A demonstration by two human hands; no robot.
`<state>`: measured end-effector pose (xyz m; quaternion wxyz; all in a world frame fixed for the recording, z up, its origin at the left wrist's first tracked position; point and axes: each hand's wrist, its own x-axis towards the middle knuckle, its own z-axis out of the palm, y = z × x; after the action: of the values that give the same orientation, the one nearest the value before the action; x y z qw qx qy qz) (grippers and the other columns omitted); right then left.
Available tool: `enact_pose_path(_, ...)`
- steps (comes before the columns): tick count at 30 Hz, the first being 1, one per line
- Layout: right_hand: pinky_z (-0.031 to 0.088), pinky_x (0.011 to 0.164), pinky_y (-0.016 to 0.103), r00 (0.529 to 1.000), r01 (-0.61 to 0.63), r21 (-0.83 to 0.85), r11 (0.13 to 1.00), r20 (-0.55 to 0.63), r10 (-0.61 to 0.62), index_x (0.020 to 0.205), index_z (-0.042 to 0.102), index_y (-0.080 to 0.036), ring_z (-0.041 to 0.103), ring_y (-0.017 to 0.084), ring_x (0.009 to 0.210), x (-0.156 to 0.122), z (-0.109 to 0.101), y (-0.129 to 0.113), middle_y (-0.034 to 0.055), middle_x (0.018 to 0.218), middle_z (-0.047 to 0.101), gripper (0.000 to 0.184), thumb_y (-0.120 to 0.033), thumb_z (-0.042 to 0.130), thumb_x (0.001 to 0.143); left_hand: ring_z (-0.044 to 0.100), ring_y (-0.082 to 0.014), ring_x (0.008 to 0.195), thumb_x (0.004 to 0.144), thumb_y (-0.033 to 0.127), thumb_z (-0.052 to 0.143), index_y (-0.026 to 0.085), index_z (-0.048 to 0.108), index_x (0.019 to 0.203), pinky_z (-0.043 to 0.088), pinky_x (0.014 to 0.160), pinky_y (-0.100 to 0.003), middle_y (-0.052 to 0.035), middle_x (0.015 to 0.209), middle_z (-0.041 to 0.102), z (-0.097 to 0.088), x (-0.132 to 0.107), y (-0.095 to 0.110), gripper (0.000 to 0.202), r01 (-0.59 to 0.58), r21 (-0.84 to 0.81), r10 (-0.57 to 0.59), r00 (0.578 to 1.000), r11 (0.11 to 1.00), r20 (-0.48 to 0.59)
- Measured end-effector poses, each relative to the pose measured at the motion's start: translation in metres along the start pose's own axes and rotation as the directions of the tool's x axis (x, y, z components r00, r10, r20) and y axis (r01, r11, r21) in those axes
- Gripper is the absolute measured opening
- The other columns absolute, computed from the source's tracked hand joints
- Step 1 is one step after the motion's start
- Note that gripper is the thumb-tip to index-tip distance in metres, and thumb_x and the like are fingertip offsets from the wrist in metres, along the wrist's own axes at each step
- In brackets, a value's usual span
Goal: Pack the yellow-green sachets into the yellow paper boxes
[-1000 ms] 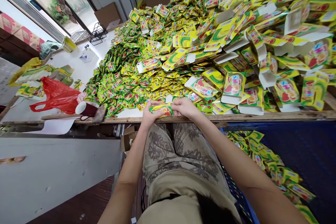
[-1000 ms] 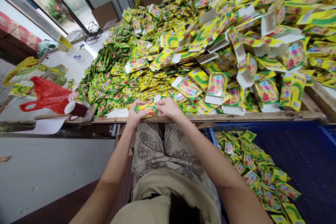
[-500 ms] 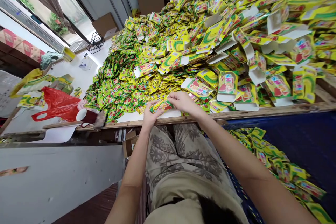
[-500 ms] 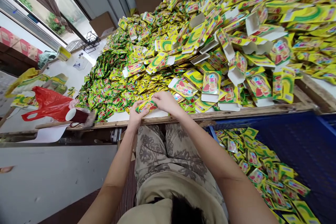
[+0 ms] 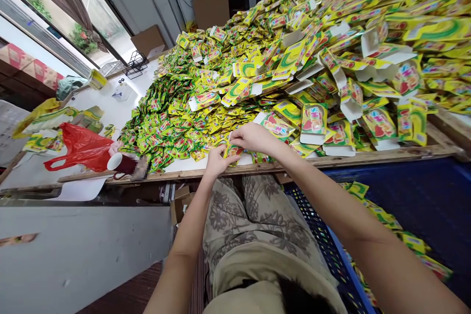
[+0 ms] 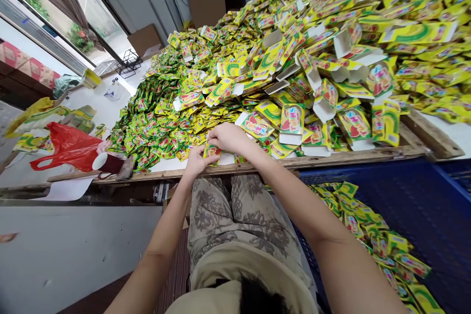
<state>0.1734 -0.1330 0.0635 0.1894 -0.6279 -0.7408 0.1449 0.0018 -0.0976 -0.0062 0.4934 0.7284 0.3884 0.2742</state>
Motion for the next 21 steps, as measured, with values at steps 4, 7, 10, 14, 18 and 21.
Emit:
enact_pose_path(4, 0.026, 0.054, 0.025, 1.000, -0.022, -0.038, 0.999, 0.018, 0.022, 0.079, 0.074, -0.023, 0.055, 0.014, 0.063, 0.003, -0.002, 0.001, 0.0016, 0.072, 0.069, 0.024, -0.029, 0.051, 0.082, 0.038, -0.0082, 0.056, 0.058, 0.043, 0.078, 0.014, 0.055, 0.064, 0.031, 0.055, -0.022, 0.0052, 0.057, 0.046, 0.005, 0.003, 0.001, 0.037, 0.021, -0.077, -0.021, 1.000, 0.997, 0.006)
enact_pose_path(7, 0.026, 0.054, 0.025, 0.997, -0.010, -0.064, 0.998, 0.076, 0.015, 0.080, 0.074, -0.023, 0.056, 0.014, 0.065, 0.007, -0.006, 0.001, 0.0020, 0.073, 0.070, 0.024, -0.031, 0.051, 0.082, 0.043, -0.0093, 0.061, 0.059, 0.041, 0.078, 0.013, 0.059, 0.072, 0.035, 0.060, -0.023, 0.0033, 0.065, 0.053, 0.010, 0.006, 0.003, 0.036, 0.015, -0.108, -0.013, 1.000, 0.994, 0.022)
enact_pose_path(10, 0.025, 0.052, 0.025, 0.994, -0.030, -0.065, 0.997, 0.108, 0.036, 0.078, 0.074, -0.023, 0.056, 0.014, 0.062, 0.010, -0.007, 0.001, 0.0020, 0.070, 0.069, 0.021, -0.031, 0.054, 0.080, 0.044, -0.0094, 0.060, 0.055, 0.041, 0.080, 0.014, 0.059, 0.070, 0.037, 0.060, -0.023, 0.0033, 0.064, 0.054, 0.014, 0.010, 0.000, 0.038, 0.051, -0.171, -0.052, 0.999, 0.984, 0.001)
enact_pose_path(14, 0.028, 0.053, 0.024, 0.998, -0.050, 0.068, 0.996, 0.039, 0.047, 0.082, 0.073, -0.024, 0.057, 0.013, 0.064, 0.011, -0.002, 0.004, 0.0002, 0.075, 0.070, 0.018, -0.030, 0.056, 0.079, 0.045, -0.0089, 0.056, 0.051, 0.041, 0.082, 0.014, 0.058, 0.067, 0.037, 0.058, -0.023, 0.0049, 0.058, 0.051, 0.018, 0.014, -0.011, 0.039, 0.107, -0.256, -0.118, 0.993, 0.961, -0.028)
enact_pose_path(18, 0.029, 0.054, 0.024, 1.000, -0.006, 0.075, 0.997, 0.031, 0.004, 0.080, 0.072, -0.021, 0.056, 0.013, 0.061, 0.012, 0.008, 0.009, 0.0023, 0.071, 0.069, 0.021, -0.028, 0.052, 0.081, 0.046, -0.0084, 0.056, 0.051, 0.039, 0.082, 0.013, 0.057, 0.068, 0.038, 0.058, -0.023, 0.0044, 0.061, 0.055, 0.020, 0.014, -0.016, 0.040, 0.128, -0.282, -0.137, 0.990, 0.951, -0.013)
enact_pose_path(21, 0.028, 0.053, 0.026, 0.999, 0.001, 0.039, 0.999, 0.053, -0.003, 0.073, 0.072, -0.019, 0.054, 0.014, 0.056, 0.014, 0.011, 0.012, 0.0039, 0.064, 0.067, 0.023, -0.026, 0.052, 0.080, 0.051, -0.0094, 0.062, 0.051, 0.035, 0.083, 0.013, 0.061, 0.077, 0.041, 0.063, -0.023, 0.0030, 0.070, 0.061, 0.020, 0.015, -0.016, 0.041, 0.113, -0.294, -0.110, 0.994, 0.949, 0.027)
